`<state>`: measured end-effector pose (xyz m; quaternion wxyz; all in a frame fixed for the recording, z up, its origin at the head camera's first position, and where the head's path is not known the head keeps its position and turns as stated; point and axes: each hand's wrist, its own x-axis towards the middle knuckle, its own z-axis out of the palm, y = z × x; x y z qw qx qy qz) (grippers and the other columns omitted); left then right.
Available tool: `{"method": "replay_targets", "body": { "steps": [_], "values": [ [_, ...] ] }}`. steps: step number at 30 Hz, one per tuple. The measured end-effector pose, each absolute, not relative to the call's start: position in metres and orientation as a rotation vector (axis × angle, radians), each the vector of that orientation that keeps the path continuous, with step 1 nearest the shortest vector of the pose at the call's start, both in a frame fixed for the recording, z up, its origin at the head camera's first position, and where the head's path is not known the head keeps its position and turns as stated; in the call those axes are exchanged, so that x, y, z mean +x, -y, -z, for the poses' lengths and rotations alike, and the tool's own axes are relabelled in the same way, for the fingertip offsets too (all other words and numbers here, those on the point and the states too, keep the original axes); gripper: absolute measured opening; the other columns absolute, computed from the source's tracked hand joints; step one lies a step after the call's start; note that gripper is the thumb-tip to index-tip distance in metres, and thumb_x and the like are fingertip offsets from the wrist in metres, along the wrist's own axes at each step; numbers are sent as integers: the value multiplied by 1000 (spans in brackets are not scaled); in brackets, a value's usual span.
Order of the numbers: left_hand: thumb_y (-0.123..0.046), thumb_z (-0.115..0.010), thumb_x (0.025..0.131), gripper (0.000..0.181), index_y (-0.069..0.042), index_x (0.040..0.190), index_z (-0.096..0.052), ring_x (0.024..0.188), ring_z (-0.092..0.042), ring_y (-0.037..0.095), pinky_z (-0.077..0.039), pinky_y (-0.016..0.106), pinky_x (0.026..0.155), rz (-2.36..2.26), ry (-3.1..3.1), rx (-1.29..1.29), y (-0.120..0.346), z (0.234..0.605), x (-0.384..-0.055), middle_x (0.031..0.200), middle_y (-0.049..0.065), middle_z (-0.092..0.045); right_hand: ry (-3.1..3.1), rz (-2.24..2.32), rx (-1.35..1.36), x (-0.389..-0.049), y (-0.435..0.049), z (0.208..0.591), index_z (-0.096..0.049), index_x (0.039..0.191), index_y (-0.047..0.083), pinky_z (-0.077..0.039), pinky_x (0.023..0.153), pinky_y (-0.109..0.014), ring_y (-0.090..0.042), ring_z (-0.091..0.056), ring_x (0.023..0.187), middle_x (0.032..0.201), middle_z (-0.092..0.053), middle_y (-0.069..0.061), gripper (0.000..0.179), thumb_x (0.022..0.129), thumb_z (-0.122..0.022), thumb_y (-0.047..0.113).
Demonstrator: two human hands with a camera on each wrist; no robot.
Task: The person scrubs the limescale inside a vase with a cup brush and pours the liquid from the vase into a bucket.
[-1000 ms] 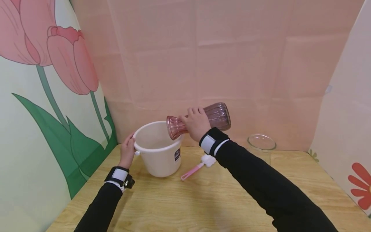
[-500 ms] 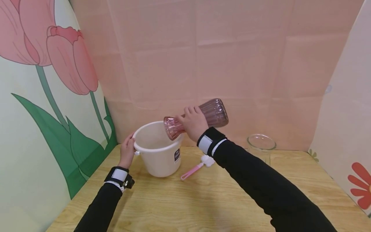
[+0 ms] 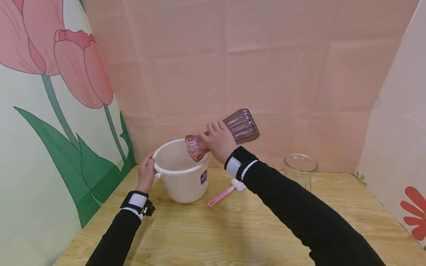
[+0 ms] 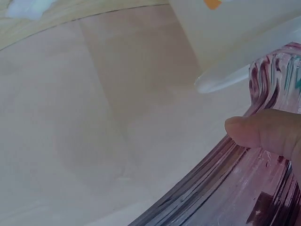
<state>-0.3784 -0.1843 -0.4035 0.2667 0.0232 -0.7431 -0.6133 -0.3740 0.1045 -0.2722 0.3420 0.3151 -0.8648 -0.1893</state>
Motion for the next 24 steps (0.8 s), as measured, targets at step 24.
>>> {"method": "replay_targets", "body": {
  "steps": [24],
  "values": [
    [-27,-42,99,46,-6,138,-52,108,-55,26,-45,41,92,1690,2012,48,184,404,-378,131,14,-57,2257,168,805,-371,-103,282,-58,129,19,-39,95,-50,-37,-51,102,109,-54,-20,56,77,-78,7]
  ]
}}
